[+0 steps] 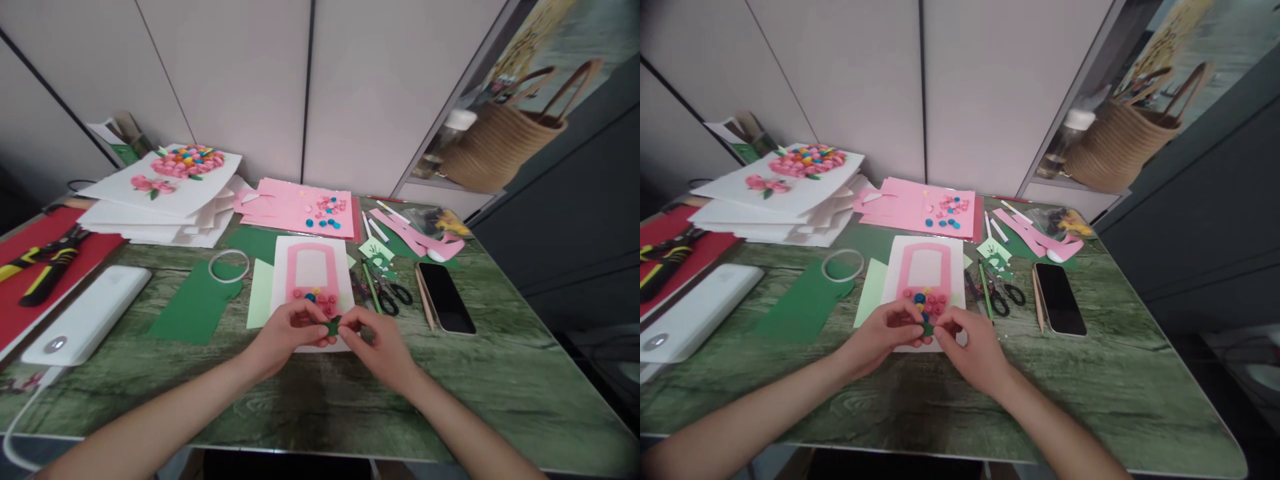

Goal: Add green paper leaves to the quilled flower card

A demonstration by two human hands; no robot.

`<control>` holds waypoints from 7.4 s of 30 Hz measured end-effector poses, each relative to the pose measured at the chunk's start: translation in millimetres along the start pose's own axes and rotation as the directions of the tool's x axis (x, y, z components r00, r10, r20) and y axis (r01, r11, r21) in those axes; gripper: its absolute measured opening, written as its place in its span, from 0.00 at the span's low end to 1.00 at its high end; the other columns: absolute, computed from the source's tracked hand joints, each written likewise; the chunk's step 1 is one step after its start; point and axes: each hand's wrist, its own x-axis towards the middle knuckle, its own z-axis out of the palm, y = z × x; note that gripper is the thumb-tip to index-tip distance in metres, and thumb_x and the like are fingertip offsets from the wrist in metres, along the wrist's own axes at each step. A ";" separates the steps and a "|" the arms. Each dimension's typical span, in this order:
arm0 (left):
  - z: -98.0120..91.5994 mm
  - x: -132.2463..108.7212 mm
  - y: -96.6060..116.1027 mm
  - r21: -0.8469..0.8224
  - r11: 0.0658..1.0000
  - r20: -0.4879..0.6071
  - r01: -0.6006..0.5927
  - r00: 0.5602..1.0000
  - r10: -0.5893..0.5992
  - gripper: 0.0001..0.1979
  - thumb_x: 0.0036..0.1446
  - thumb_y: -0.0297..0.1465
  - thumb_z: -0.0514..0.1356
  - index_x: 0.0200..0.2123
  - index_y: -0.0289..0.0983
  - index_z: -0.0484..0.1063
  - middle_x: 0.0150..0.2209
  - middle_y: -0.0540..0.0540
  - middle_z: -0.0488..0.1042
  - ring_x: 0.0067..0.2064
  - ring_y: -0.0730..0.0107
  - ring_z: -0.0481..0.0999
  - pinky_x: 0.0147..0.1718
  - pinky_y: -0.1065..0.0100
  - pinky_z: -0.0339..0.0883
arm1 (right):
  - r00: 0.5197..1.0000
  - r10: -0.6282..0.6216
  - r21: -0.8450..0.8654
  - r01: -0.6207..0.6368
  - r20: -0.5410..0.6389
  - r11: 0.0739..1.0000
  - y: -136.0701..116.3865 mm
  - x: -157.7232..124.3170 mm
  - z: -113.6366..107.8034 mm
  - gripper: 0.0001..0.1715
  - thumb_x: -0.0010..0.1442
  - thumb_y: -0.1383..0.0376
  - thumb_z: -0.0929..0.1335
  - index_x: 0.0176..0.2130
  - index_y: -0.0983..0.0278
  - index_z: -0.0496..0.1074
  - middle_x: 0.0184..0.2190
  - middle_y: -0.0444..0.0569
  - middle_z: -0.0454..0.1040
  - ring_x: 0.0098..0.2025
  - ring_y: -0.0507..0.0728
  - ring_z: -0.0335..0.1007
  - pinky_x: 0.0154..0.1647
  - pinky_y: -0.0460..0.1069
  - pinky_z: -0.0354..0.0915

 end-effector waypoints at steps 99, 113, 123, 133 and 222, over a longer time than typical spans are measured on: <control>-0.2 1.6 -1.4 0.330 0.944 -0.058 0.006 0.998 0.014 0.10 0.41 0.28 0.68 0.30 0.34 0.73 0.21 0.54 0.72 0.23 0.78 0.69 0.24 0.75 0.62 | 0.927 0.211 0.539 -0.354 0.309 0.764 9.9 3.9 12.8 0.13 0.53 0.58 0.69 0.29 0.66 0.67 0.17 0.37 0.65 0.14 0.44 0.61 0.14 0.39 0.55; 2.5 0.1 3.3 0.412 0.911 -0.042 0.010 0.999 0.008 0.14 0.40 0.27 0.68 0.32 0.35 0.71 0.20 0.55 0.72 0.23 0.76 0.71 0.25 0.74 0.63 | 0.930 0.243 0.509 -0.355 0.274 0.784 13.8 3.5 14.8 0.12 0.53 0.59 0.69 0.32 0.66 0.69 0.15 0.36 0.65 0.13 0.45 0.61 0.14 0.40 0.56; 2.5 -1.3 0.1 0.484 0.875 -0.038 -0.027 0.998 0.052 0.12 0.42 0.28 0.67 0.33 0.35 0.72 0.23 0.54 0.73 0.26 0.75 0.72 0.27 0.73 0.63 | 0.928 0.250 0.508 -0.362 0.276 0.781 10.6 3.8 14.6 0.13 0.53 0.59 0.69 0.28 0.66 0.67 0.15 0.36 0.64 0.13 0.45 0.59 0.14 0.40 0.55; 5.4 -4.8 -0.3 0.485 0.874 -0.047 -0.026 0.997 0.055 0.12 0.42 0.28 0.66 0.34 0.36 0.72 0.23 0.53 0.73 0.25 0.74 0.71 0.27 0.72 0.63 | 0.911 0.260 0.580 -0.406 0.320 0.707 13.6 3.3 18.6 0.16 0.52 0.56 0.70 0.27 0.65 0.65 0.15 0.36 0.66 0.12 0.45 0.60 0.12 0.40 0.54; -2.7 -0.3 2.1 0.257 0.964 0.017 0.061 0.998 -0.068 0.11 0.50 0.34 0.64 0.35 0.35 0.71 0.22 0.52 0.74 0.24 0.76 0.73 0.26 0.74 0.65 | 0.938 0.250 0.416 -0.332 0.242 0.846 6.9 -3.6 19.4 0.13 0.60 0.59 0.64 0.28 0.63 0.63 0.19 0.37 0.63 0.17 0.46 0.57 0.18 0.42 0.54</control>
